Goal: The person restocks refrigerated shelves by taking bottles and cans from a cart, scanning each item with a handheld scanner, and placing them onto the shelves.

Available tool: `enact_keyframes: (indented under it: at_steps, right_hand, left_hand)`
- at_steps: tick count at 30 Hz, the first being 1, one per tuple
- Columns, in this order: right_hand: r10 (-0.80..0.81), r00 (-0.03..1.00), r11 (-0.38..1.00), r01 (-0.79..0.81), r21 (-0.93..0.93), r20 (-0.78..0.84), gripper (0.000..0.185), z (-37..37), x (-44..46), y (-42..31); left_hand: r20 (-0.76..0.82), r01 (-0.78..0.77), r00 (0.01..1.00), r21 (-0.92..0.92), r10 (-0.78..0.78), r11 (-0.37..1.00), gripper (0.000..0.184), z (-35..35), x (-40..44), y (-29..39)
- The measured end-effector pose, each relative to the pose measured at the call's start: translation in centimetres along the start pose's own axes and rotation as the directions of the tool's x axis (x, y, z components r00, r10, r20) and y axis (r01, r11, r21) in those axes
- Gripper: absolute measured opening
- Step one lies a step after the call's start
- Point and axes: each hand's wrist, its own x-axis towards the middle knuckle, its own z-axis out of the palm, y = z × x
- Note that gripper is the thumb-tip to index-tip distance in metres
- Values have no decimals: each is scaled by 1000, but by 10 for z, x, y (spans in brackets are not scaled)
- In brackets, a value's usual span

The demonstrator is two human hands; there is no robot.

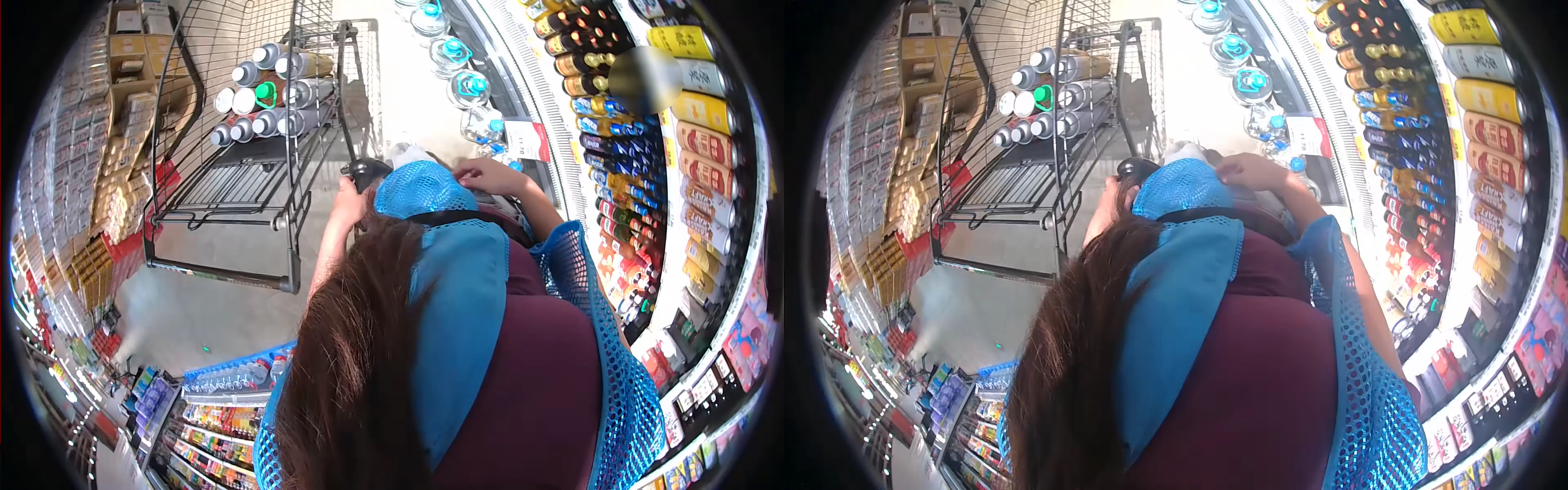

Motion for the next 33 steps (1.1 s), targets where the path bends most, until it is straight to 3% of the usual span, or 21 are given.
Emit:
enact_keyframes:
  at_steps: [1,2,4,5,6,9,10,12,14,17,19,20,21,23,24,27,28,31,33]
  right_hand:
    - [-111,993,980,115,164,-34,26,7,-9,12]
    - [-101,995,943,97,317,-5,28,11,-19,-1]
    - [-275,961,939,274,209,-24,28,17,-24,2]
    - [-361,932,920,360,152,-25,28,20,-25,3]
    - [-331,943,935,326,141,14,28,23,-28,-8]
    - [-596,784,773,619,-143,174,28,24,-25,-8]
    - [-556,816,811,574,-109,159,24,29,-28,-17]
    - [-295,954,956,294,21,59,22,49,-8,-5]
    - [-181,981,930,192,-314,66,20,53,-10,1]
    - [-242,967,763,243,-599,84,18,59,-8,6]
    - [-429,900,818,351,-456,-76,16,74,-3,24]
    - [-461,882,768,342,-541,-96,15,78,1,32]
    - [-492,863,713,323,-622,-116,14,82,2,32]
    - [-431,901,321,100,-942,-51,13,88,-2,3]
    - [-456,880,315,22,-949,-131,13,99,13,18]
    - [-235,972,306,91,-948,17,19,85,11,-12]
    - [-321,946,323,149,-935,40,17,86,13,-6]
    - [-274,962,428,134,-894,13,22,82,11,-10]
    - [-152,988,252,73,-965,35,26,84,15,-13]
  left_hand:
    - [46,-142,989,65,139,988,71,13,14,-27]
    - [100,-281,958,121,270,952,70,33,41,-76]
    - [-53,-333,940,70,337,940,58,39,3,-35]
    - [-9,-369,929,79,370,926,53,46,10,-46]
    - [37,-401,916,85,400,912,48,56,22,-66]
    - [-3,-455,890,46,456,889,37,66,-6,-47]
    - [30,-456,889,-19,456,890,38,73,3,-60]
    - [55,-438,894,-100,444,893,40,88,11,-77]
    - [10,-366,927,-179,374,913,39,97,10,-86]
    - [-133,-146,987,-488,91,861,37,105,-14,-63]
    - [-75,3,996,-581,-57,814,37,124,8,-111]
    - [-44,74,991,-623,-130,778,38,135,21,-139]
    - [-11,127,985,-627,-171,769,38,135,20,-142]
    - [25,168,982,-584,-189,794,38,131,10,-144]
    - [34,172,982,-562,-186,809,38,128,3,-140]
    - [63,185,982,-489,-177,852,38,115,-7,-136]
    - [78,201,979,-459,-186,865,37,110,-13,-139]
    - [98,231,973,-394,-209,890,37,93,-24,-144]
    - [108,242,970,-365,-217,899,37,85,-28,-147]
